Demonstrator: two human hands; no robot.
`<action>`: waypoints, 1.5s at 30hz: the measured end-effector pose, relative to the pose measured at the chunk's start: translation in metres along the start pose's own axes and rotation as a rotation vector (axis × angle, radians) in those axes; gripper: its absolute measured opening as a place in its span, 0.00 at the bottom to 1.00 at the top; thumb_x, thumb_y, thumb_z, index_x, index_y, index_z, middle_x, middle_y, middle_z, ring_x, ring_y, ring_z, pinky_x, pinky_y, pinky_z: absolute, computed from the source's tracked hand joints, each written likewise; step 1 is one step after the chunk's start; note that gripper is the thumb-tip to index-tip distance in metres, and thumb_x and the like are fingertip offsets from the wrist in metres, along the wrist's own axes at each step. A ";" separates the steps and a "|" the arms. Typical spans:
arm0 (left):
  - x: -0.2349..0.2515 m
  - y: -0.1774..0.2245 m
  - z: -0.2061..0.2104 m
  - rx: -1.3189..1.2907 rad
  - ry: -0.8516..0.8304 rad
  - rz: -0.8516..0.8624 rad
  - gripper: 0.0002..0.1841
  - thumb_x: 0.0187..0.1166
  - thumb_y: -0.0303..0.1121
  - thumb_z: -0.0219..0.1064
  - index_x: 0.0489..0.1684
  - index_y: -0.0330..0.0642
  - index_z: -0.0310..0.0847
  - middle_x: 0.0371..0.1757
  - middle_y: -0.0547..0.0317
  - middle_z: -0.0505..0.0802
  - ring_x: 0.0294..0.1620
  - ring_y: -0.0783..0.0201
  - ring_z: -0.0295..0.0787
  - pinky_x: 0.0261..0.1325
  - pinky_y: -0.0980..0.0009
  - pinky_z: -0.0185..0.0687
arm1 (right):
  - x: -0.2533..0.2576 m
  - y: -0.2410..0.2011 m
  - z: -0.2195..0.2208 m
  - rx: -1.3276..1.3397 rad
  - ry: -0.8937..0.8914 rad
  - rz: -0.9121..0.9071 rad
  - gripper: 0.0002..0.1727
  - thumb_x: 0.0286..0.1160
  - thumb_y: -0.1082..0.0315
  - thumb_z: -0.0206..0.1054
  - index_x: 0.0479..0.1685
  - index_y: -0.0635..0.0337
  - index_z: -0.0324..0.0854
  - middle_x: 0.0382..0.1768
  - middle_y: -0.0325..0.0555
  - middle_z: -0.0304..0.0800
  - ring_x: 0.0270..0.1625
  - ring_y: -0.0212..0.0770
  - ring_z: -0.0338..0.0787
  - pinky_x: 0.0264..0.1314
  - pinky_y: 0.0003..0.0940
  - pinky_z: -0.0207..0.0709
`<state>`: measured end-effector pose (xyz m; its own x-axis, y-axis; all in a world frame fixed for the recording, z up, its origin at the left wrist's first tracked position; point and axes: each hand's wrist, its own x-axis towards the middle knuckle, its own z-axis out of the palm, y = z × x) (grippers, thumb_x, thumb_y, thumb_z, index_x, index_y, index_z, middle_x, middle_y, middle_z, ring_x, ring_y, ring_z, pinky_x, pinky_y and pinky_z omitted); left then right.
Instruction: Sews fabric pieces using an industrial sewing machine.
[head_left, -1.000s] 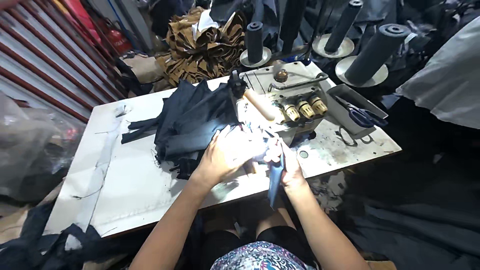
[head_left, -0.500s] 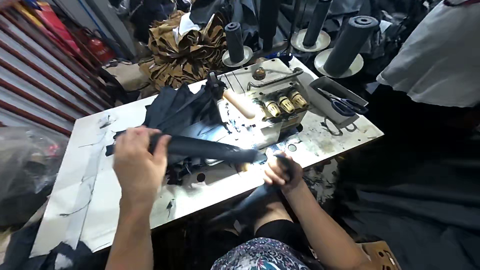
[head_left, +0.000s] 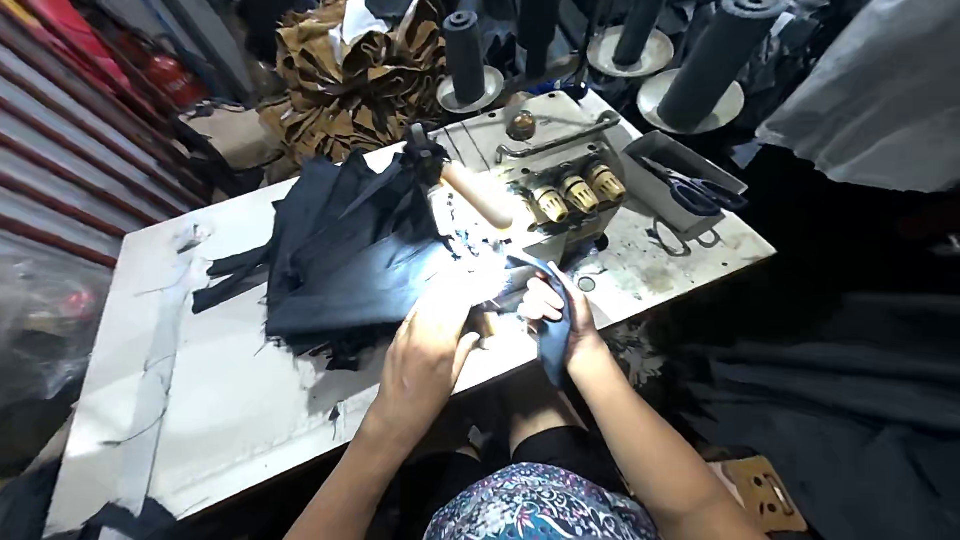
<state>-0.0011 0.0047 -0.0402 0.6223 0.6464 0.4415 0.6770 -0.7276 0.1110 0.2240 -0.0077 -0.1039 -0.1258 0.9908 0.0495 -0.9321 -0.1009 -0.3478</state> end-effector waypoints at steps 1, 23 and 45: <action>0.002 0.002 -0.001 0.007 -0.016 -0.022 0.19 0.83 0.41 0.64 0.64 0.38 0.87 0.63 0.44 0.92 0.67 0.41 0.89 0.68 0.45 0.83 | 0.001 0.003 0.004 -0.006 0.011 -0.011 0.25 0.91 0.45 0.48 0.29 0.47 0.80 0.11 0.25 0.67 0.13 0.21 0.71 0.18 0.14 0.68; 0.002 0.015 -0.052 -0.628 0.049 -0.060 0.17 0.76 0.51 0.72 0.32 0.45 0.90 0.57 0.62 0.92 0.66 0.77 0.82 0.69 0.79 0.78 | -0.036 0.022 0.055 -0.793 -0.549 -0.125 0.11 0.79 0.71 0.59 0.26 0.57 0.81 0.25 0.21 0.80 0.31 0.11 0.77 0.35 0.13 0.71; 0.001 0.002 0.003 -0.016 0.015 -0.015 0.22 0.82 0.47 0.64 0.63 0.40 0.88 0.64 0.48 0.93 0.69 0.46 0.88 0.74 0.49 0.80 | 0.009 0.005 0.010 0.029 0.050 -0.090 0.26 0.91 0.49 0.44 0.39 0.50 0.86 0.17 0.31 0.81 0.19 0.26 0.83 0.26 0.20 0.80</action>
<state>0.0016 0.0044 -0.0423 0.6062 0.6538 0.4529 0.6799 -0.7215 0.1314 0.2144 0.0000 -0.0955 -0.0242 0.9992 0.0320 -0.9484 -0.0129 -0.3169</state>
